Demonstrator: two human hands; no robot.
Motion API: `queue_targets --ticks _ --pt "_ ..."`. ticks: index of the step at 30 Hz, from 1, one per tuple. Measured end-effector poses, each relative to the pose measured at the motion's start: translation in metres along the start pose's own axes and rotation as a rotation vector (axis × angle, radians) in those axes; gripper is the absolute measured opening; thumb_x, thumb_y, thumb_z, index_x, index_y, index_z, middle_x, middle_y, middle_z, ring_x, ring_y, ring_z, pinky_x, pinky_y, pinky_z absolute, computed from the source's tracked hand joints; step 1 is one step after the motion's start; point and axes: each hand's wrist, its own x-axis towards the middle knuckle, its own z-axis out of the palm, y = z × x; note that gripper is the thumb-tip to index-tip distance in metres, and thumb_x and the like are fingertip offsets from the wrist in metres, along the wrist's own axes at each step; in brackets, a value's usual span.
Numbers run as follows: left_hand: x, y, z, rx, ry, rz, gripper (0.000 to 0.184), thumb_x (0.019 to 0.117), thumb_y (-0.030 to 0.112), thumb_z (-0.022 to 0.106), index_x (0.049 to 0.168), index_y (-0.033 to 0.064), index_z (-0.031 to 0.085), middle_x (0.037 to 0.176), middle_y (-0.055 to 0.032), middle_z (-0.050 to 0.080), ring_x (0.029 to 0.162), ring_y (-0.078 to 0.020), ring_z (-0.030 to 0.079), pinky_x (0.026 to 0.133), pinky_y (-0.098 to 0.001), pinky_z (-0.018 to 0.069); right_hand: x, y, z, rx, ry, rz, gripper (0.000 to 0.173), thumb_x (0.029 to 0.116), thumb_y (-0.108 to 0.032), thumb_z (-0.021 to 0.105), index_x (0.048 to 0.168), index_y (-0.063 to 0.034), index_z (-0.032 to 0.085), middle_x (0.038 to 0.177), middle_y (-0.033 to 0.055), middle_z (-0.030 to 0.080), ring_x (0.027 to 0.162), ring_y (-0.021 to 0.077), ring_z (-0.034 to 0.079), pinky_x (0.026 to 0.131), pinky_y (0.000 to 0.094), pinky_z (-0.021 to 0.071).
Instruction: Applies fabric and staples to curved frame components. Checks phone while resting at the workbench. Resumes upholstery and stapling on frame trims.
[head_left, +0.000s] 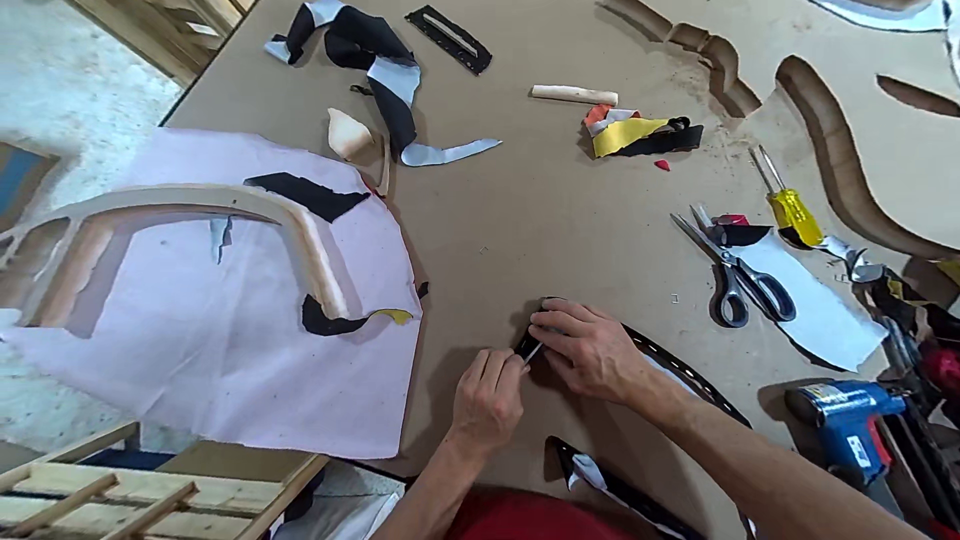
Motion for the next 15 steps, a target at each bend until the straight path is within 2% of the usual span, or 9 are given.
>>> queue_targets --ticks 2,4,6,9,11,15 --pt "0.000 0.001 0.000 -0.039 0.023 -0.060 0.021 0.0985 0.019 0.059 0.087 0.0067 0.072 0.090 -0.0076 0.072 0.085 -0.0190 0.072 0.075 -0.0285 0.0609 0.003 0.001 0.006 0.055 0.040 -0.078 0.025 0.0982 -0.025 0.059 0.113 -0.0194 0.078 0.127 -0.0033 0.071 0.133 0.0178 0.057 0.113 0.0386 0.0459" --pt "0.002 0.001 0.000 -0.057 0.036 -0.108 0.020 0.0975 0.020 0.060 0.086 0.0076 0.072 0.091 -0.0061 0.073 0.087 -0.0175 0.072 0.076 -0.0275 0.0609 0.010 0.005 0.011 0.090 0.103 -0.128 0.022 0.1005 -0.022 0.058 0.104 -0.0193 0.080 0.119 -0.0047 0.075 0.124 0.0145 0.063 0.109 0.0371 0.0489" --pt "0.004 0.001 0.000 -0.054 0.020 -0.150 0.020 0.0972 0.020 0.060 0.086 0.0080 0.071 0.092 -0.0057 0.072 0.089 -0.0175 0.071 0.077 -0.0275 0.0604 0.017 0.008 0.013 0.104 0.125 -0.147 0.021 0.0992 -0.019 0.059 0.098 -0.0194 0.080 0.113 -0.0051 0.077 0.117 0.0122 0.067 0.102 0.0365 0.0518" --pt "0.010 0.004 0.000 -0.014 -0.044 -0.179 0.015 0.0929 0.017 0.062 0.087 0.0060 0.070 0.098 -0.0079 0.072 0.094 -0.0203 0.072 0.080 -0.0313 0.0614 0.024 0.010 0.015 0.118 0.127 -0.159 0.018 0.0976 -0.018 0.060 0.096 -0.0187 0.079 0.107 -0.0042 0.076 0.107 0.0115 0.069 0.095 0.0383 0.0534" --pt "0.019 0.007 -0.002 0.037 -0.076 -0.185 0.016 0.0874 0.019 0.068 0.093 0.0053 0.073 0.101 -0.0088 0.073 0.094 -0.0216 0.073 0.081 -0.0348 0.0619 0.026 0.010 0.018 0.130 0.138 -0.145 0.018 0.0972 -0.017 0.060 0.096 -0.0182 0.078 0.104 -0.0042 0.076 0.104 0.0114 0.070 0.091 0.0382 0.0539" --pt "0.026 0.007 -0.002 0.104 -0.074 -0.148 0.010 0.0880 0.012 0.067 0.087 0.0057 0.075 0.095 -0.0074 0.074 0.087 -0.0210 0.073 0.076 -0.0338 0.0622 0.025 0.006 0.026 0.142 0.220 -0.107 0.019 0.0940 -0.014 0.060 0.094 -0.0171 0.078 0.103 -0.0027 0.076 0.101 0.0126 0.070 0.086 0.0378 0.0537"
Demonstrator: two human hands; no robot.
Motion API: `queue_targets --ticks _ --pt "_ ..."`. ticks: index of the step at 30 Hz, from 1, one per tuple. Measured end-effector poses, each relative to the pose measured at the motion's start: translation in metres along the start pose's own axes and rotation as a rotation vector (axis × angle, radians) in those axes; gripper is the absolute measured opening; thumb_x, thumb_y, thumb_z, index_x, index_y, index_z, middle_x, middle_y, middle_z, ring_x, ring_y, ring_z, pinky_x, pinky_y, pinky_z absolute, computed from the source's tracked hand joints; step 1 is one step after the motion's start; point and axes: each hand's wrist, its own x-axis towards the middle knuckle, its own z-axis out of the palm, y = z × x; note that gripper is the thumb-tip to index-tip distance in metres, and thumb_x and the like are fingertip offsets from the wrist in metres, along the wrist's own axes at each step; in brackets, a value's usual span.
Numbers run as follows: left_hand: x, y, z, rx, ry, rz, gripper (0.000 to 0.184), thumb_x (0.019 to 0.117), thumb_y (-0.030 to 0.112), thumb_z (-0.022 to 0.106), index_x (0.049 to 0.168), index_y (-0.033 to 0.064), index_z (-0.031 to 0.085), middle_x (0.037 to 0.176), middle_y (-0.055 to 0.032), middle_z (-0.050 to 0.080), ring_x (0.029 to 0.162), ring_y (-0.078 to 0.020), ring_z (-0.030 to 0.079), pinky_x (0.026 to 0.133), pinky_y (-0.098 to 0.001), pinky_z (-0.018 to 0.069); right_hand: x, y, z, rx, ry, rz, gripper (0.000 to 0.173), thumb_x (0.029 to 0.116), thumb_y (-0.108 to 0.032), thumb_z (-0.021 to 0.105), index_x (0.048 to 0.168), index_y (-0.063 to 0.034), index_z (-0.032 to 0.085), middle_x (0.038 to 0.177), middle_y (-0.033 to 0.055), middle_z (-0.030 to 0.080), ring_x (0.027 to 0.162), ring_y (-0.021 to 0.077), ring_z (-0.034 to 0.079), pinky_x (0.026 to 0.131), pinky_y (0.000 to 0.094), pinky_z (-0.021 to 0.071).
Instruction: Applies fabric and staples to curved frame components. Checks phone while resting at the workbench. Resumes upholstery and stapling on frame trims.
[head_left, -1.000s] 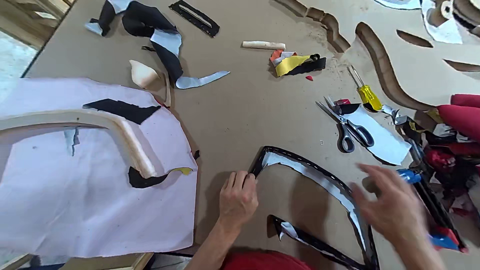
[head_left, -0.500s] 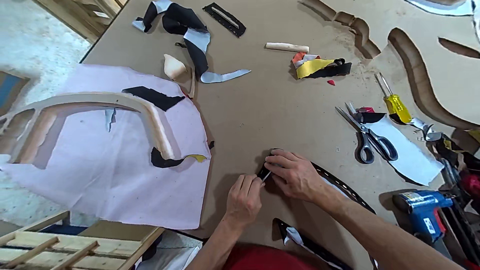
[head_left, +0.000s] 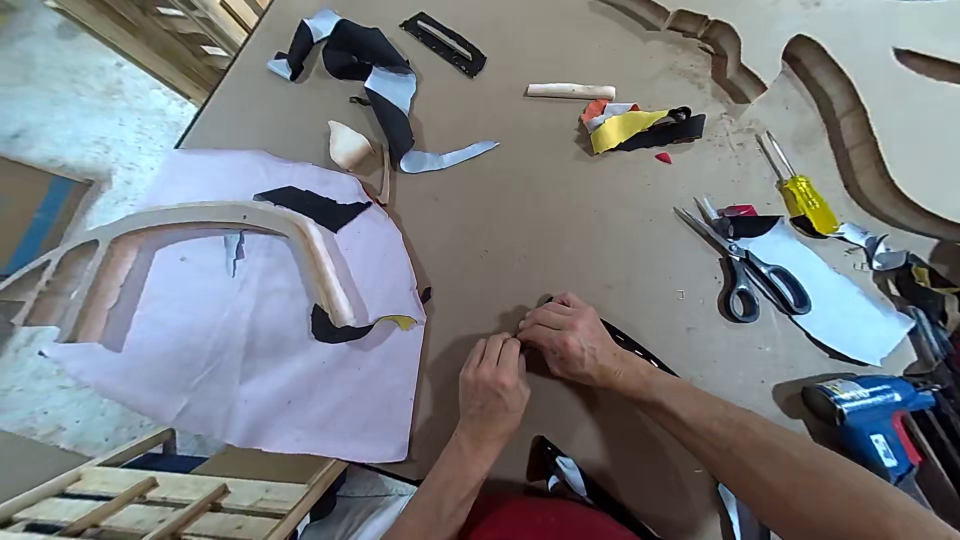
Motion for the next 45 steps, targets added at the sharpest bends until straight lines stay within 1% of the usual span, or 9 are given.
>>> queue_targets --ticks 16,21,23,26,28,31,35,39,45 --pt "0.000 -0.006 0.010 -0.227 0.106 -0.124 0.013 0.0875 0.013 0.066 0.078 0.0075 0.073 0.088 -0.0037 0.074 0.086 -0.0125 0.072 0.078 -0.0254 0.0604 0.002 -0.001 0.002 0.028 -0.042 0.063 0.017 0.0959 -0.015 0.059 0.094 -0.0162 0.077 0.104 -0.0036 0.075 0.102 0.0128 0.068 0.088 0.0355 0.0527" --pt "0.002 -0.007 0.007 -0.229 0.045 -0.090 0.016 0.0890 0.013 0.063 0.078 0.0066 0.071 0.086 -0.0050 0.073 0.080 -0.0140 0.072 0.072 -0.0264 0.0606 0.005 -0.020 -0.052 0.132 0.161 0.423 0.015 0.0981 -0.012 0.063 0.103 -0.0093 0.077 0.103 0.0015 0.074 0.098 0.0112 0.071 0.086 0.0312 0.0617" --pt "0.004 -0.008 0.005 -0.210 0.011 -0.071 0.020 0.0918 0.015 0.061 0.077 0.0059 0.070 0.085 -0.0061 0.073 0.078 -0.0152 0.072 0.068 -0.0272 0.0605 -0.029 -0.029 -0.114 -0.159 0.328 0.645 0.019 0.0980 -0.014 0.063 0.109 -0.0037 0.075 0.111 0.0106 0.074 0.103 0.0202 0.071 0.089 0.0389 0.0613" --pt "0.006 -0.010 0.004 -0.209 -0.007 -0.050 0.022 0.0938 0.016 0.059 0.078 0.0055 0.070 0.085 -0.0074 0.072 0.076 -0.0159 0.072 0.066 -0.0274 0.0606 -0.127 -0.041 -0.177 -0.523 0.227 1.110 0.050 0.0954 -0.032 0.064 0.135 -0.0005 0.062 0.135 0.0304 0.057 0.125 0.0480 0.056 0.100 0.0631 0.0474" --pt "0.006 -0.009 0.004 -0.216 -0.019 -0.059 0.022 0.0936 0.016 0.058 0.078 0.0055 0.069 0.085 -0.0072 0.072 0.075 -0.0157 0.071 0.064 -0.0270 0.0599 -0.185 -0.053 -0.184 -0.530 0.068 1.291 0.080 0.0850 -0.045 0.073 0.148 -0.0005 0.050 0.143 0.0413 0.044 0.130 0.0654 0.041 0.099 0.0800 0.0356" --pt "0.008 -0.007 0.002 -0.204 -0.048 -0.089 0.020 0.0928 0.015 0.058 0.080 0.0048 0.069 0.087 -0.0079 0.072 0.076 -0.0169 0.071 0.064 -0.0281 0.0597 -0.222 -0.067 -0.181 -0.570 -0.003 1.455 0.099 0.0773 -0.049 0.081 0.156 -0.0049 0.041 0.145 0.0443 0.038 0.127 0.0697 0.040 0.095 0.0832 0.0358" --pt "0.009 -0.006 0.004 -0.175 -0.081 -0.092 0.017 0.0941 0.012 0.057 0.086 0.0021 0.068 0.089 -0.0108 0.071 0.079 -0.0223 0.072 0.065 -0.0328 0.0607 -0.250 -0.064 -0.196 -0.438 -0.007 1.684 0.100 0.0819 -0.049 0.078 0.159 -0.0043 0.032 0.143 0.0382 0.048 0.128 0.0580 0.050 0.104 0.0752 0.0373" --pt "0.010 -0.006 0.003 -0.181 -0.100 -0.103 0.015 0.0943 0.011 0.058 0.087 0.0022 0.067 0.088 -0.0107 0.070 0.078 -0.0226 0.072 0.063 -0.0327 0.0600 -0.272 -0.066 -0.215 -0.372 -0.199 1.829 0.096 0.0786 -0.056 0.078 0.153 -0.0052 0.044 0.128 0.0300 0.064 0.118 0.0494 0.062 0.099 0.0717 0.0438" --pt "0.009 -0.007 0.004 -0.234 -0.109 -0.120 0.014 0.0934 0.011 0.059 0.087 0.0017 0.067 0.088 -0.0116 0.068 0.079 -0.0243 0.071 0.065 -0.0331 0.0600 -0.207 -0.074 -0.235 -0.398 -0.121 1.869 0.058 0.0808 -0.027 0.068 0.133 -0.0033 0.062 0.111 0.0267 0.069 0.099 0.0441 0.067 0.083 0.0692 0.0497"
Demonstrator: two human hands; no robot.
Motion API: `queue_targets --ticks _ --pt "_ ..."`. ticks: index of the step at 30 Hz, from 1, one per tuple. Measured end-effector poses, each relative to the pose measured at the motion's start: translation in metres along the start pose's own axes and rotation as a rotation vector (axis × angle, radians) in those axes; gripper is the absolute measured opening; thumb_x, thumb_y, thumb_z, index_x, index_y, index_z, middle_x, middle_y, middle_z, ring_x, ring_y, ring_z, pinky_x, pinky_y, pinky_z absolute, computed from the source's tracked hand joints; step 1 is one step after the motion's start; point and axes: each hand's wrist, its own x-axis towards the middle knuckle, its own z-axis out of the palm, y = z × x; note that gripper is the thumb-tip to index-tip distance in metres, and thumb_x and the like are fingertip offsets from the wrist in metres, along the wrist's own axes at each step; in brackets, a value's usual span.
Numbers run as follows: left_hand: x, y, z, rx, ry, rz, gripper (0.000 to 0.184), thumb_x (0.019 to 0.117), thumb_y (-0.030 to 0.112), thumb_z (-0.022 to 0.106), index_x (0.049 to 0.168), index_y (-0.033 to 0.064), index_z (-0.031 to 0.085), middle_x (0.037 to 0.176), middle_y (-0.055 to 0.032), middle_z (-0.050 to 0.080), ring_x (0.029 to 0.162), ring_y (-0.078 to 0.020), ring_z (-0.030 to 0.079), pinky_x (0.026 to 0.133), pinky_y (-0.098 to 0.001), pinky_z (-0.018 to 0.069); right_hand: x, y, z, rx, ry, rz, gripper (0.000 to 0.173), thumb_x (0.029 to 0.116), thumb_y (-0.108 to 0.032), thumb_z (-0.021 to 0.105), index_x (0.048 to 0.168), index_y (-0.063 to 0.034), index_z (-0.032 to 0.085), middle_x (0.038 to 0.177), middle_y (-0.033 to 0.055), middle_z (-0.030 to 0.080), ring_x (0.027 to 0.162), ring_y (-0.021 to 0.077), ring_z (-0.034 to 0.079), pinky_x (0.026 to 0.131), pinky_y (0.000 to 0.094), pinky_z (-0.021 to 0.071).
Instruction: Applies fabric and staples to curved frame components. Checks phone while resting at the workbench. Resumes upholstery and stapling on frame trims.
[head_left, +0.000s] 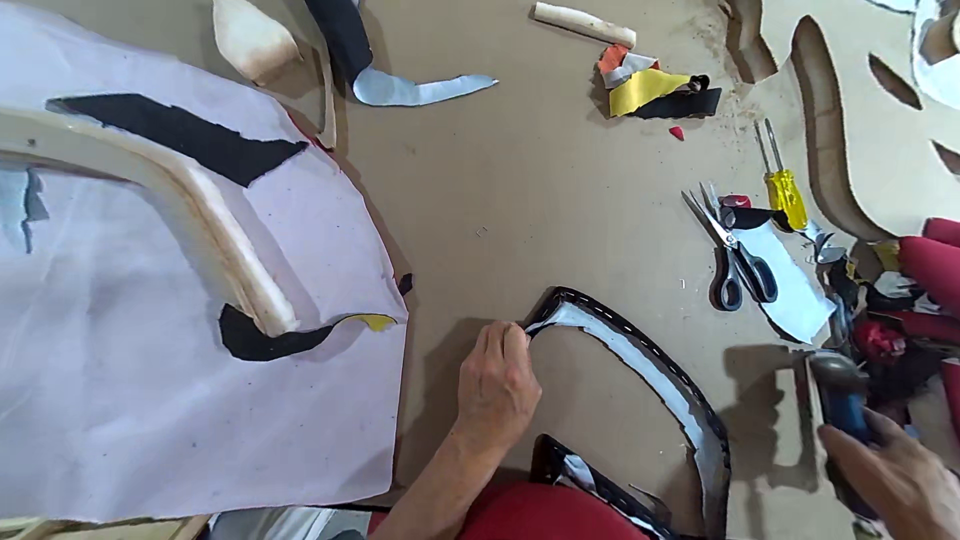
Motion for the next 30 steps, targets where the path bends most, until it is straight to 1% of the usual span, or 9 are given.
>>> queue_targets --ticks 2,3,4,7,8,11,25,28,30 --pt "0.000 0.000 0.000 -0.008 0.003 -0.014 0.013 0.0929 0.011 0.059 0.087 0.0024 0.067 0.088 -0.0108 0.068 0.078 -0.0237 0.070 0.063 -0.0330 0.0594 -0.022 -0.036 -0.026 0.210 -0.075 0.002 0.036 0.0842 -0.020 0.059 0.115 -0.0007 0.062 0.088 0.0099 0.068 0.070 0.0223 0.068 0.063 0.0458 0.0581" --pt "0.000 0.000 0.000 -0.011 0.004 -0.019 0.013 0.0925 0.011 0.059 0.086 0.0026 0.067 0.088 -0.0106 0.068 0.076 -0.0235 0.070 0.062 -0.0333 0.0591 -0.037 -0.057 -0.034 0.332 -0.139 -0.025 0.029 0.0833 -0.016 0.056 0.109 -0.0025 0.059 0.081 0.0021 0.066 0.064 0.0152 0.066 0.059 0.0382 0.0588" --pt "0.000 0.000 0.000 -0.017 -0.002 -0.024 0.013 0.0925 0.011 0.059 0.087 0.0026 0.067 0.088 -0.0106 0.068 0.076 -0.0234 0.070 0.062 -0.0335 0.0592 -0.054 -0.076 -0.039 0.410 -0.208 -0.093 0.027 0.0827 -0.014 0.058 0.108 -0.0031 0.058 0.081 -0.0011 0.067 0.065 0.0128 0.067 0.061 0.0368 0.0597" --pt "0.002 -0.003 -0.003 -0.065 -0.040 -0.023 0.010 0.0923 0.010 0.060 0.089 0.0036 0.067 0.089 -0.0104 0.068 0.077 -0.0233 0.071 0.061 -0.0348 0.0598 -0.108 -0.146 -0.032 0.333 -0.319 -0.457 0.044 0.0878 -0.022 0.076 0.118 0.0047 0.061 0.098 0.0047 0.073 0.083 0.0117 0.072 0.077 0.0390 0.0628" --pt "0.003 -0.005 -0.005 -0.078 -0.065 -0.017 0.009 0.0918 0.010 0.059 0.090 0.0041 0.067 0.090 -0.0104 0.068 0.077 -0.0235 0.071 0.060 -0.0353 0.0593 -0.122 -0.169 -0.024 0.245 -0.315 -0.557 0.041 0.0859 -0.025 0.078 0.113 0.0036 0.065 0.096 0.0063 0.075 0.084 0.0116 0.073 0.076 0.0388 0.0627" --pt "0.004 -0.009 -0.008 -0.113 -0.115 0.005 0.008 0.0887 0.008 0.061 0.092 0.0029 0.066 0.091 -0.0126 0.067 0.077 -0.0263 0.071 0.058 -0.0378 0.0586 -0.142 -0.214 0.008 0.044 -0.330 -0.660 0.025 0.0791 -0.034 0.075 0.090 -0.0113 0.074 0.073 0.0018 0.070 0.065 0.0128 0.068 0.057 0.0419 0.0553" --pt "0.006 -0.014 -0.007 -0.153 -0.074 0.026 0.014 0.0785 0.004 0.068 0.092 0.0034 0.067 0.092 -0.0124 0.068 0.077 -0.0251 0.071 0.057 -0.0356 0.0583 -0.137 -0.228 0.046 -0.058 -0.276 -0.838 0.025 0.0775 -0.043 0.067 0.085 -0.0196 0.072 0.066 -0.0050 0.065 0.058 0.0068 0.063 0.050 0.0343 0.0507" --pt "0.004 -0.016 -0.006 -0.179 -0.063 0.039 0.007 0.0849 0.006 0.064 0.092 0.0042 0.066 0.090 -0.0108 0.066 0.078 -0.0241 0.070 0.058 -0.0355 0.0586 -0.138 -0.224 0.040 -0.030 -0.278 -0.796 0.027 0.0780 -0.044 0.067 0.088 -0.0198 0.074 0.067 -0.0054 0.065 0.059 0.0078 0.063 0.051 0.0363 0.0505" --pt "0.005 -0.018 -0.006 -0.208 -0.069 0.037 0.010 0.0922 0.010 0.057 0.090 0.0048 0.066 0.087 -0.0090 0.064 0.076 -0.0226 0.069 0.060 -0.0355 0.0589 -0.134 -0.206 0.022 0.057 -0.284 -0.720 0.032 0.0820 -0.045 0.072 0.098 -0.0163 0.074 0.075 -0.0034 0.070 0.065 0.0086 0.067 0.056 0.0383 0.0564"
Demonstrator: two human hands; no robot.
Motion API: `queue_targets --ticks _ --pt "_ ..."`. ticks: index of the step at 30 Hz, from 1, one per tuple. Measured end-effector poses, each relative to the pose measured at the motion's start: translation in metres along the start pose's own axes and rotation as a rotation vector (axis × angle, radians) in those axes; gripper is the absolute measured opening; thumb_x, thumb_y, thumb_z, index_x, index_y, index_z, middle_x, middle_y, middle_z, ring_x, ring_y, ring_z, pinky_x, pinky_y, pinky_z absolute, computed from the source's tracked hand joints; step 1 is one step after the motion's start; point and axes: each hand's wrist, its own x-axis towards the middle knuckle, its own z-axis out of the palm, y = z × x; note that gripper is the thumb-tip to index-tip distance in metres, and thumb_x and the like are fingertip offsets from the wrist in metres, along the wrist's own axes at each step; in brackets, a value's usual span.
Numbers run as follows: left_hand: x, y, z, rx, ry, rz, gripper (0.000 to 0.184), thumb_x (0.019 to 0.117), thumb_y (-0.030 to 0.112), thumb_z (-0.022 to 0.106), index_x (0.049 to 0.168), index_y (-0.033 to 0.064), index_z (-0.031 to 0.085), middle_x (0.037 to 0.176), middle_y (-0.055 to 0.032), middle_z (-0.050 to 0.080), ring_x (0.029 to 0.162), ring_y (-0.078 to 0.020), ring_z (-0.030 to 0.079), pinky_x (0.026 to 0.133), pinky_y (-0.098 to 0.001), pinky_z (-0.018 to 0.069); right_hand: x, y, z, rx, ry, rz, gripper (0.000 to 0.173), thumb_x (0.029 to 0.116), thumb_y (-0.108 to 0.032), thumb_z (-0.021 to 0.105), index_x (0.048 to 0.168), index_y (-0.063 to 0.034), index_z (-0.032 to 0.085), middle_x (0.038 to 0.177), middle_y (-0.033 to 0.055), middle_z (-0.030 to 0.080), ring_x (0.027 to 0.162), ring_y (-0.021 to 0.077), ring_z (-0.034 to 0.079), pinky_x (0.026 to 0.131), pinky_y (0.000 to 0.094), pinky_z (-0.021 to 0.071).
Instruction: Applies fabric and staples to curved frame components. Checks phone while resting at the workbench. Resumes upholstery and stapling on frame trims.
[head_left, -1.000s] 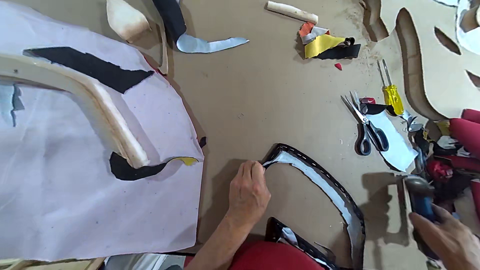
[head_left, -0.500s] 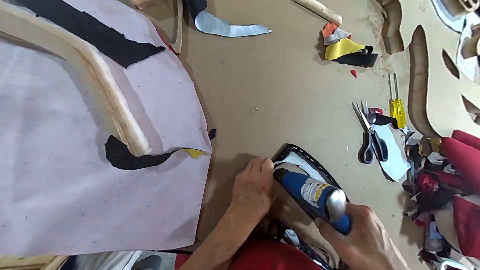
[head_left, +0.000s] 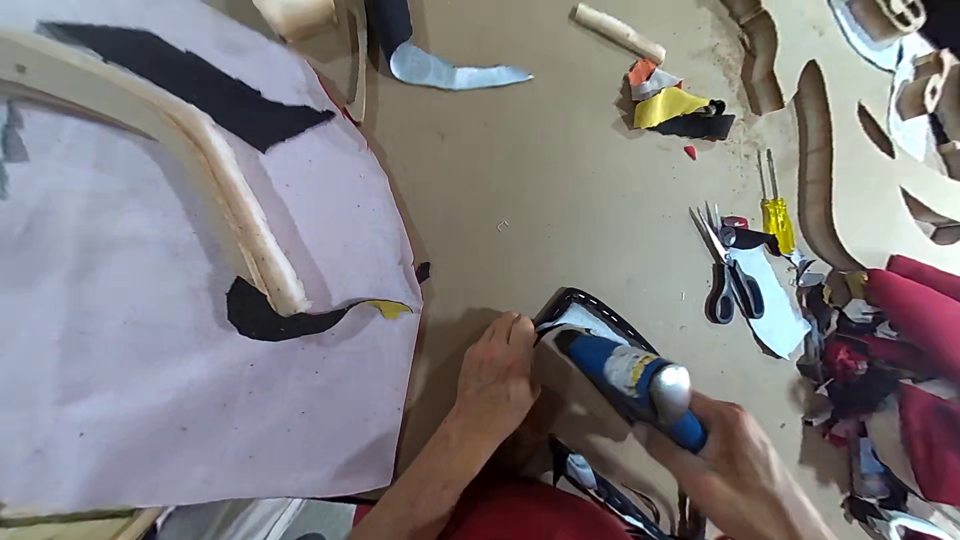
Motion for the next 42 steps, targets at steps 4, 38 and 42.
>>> queue_targets --ticks 4,38,42 --pt "0.007 0.004 -0.013 -0.025 -0.104 -0.094 0.025 0.1006 0.024 0.052 0.092 0.0066 0.067 0.084 -0.0058 0.064 0.071 -0.0182 0.066 0.062 -0.0358 0.0585 -0.038 0.052 -0.043 -0.069 0.194 0.225 0.040 0.0853 -0.038 0.072 0.102 -0.0023 0.070 0.079 0.0125 0.070 0.070 0.0279 0.068 0.062 0.0559 0.0535" --pt "0.040 0.036 0.006 0.397 -0.115 -0.068 0.024 0.0995 0.024 0.061 0.098 0.0031 0.073 0.092 -0.0131 0.070 0.079 -0.0296 0.072 0.062 -0.0454 0.0596 0.088 0.172 -0.053 -0.101 0.391 0.387 0.023 0.0994 -0.019 0.062 0.111 -0.0030 0.075 0.100 0.0235 0.072 0.098 0.0452 0.068 0.086 0.0705 0.0491" --pt "0.044 0.042 -0.009 0.168 -0.250 -0.278 0.029 0.1046 0.030 0.056 0.116 0.0055 0.068 0.093 -0.0130 0.072 0.083 -0.0313 0.072 0.072 -0.0527 0.0579 0.022 0.155 -0.030 0.482 0.265 0.290 0.022 0.1014 -0.010 0.057 0.117 0.0008 0.068 0.091 0.0124 0.073 0.076 0.0230 0.071 0.070 0.0431 0.0614"
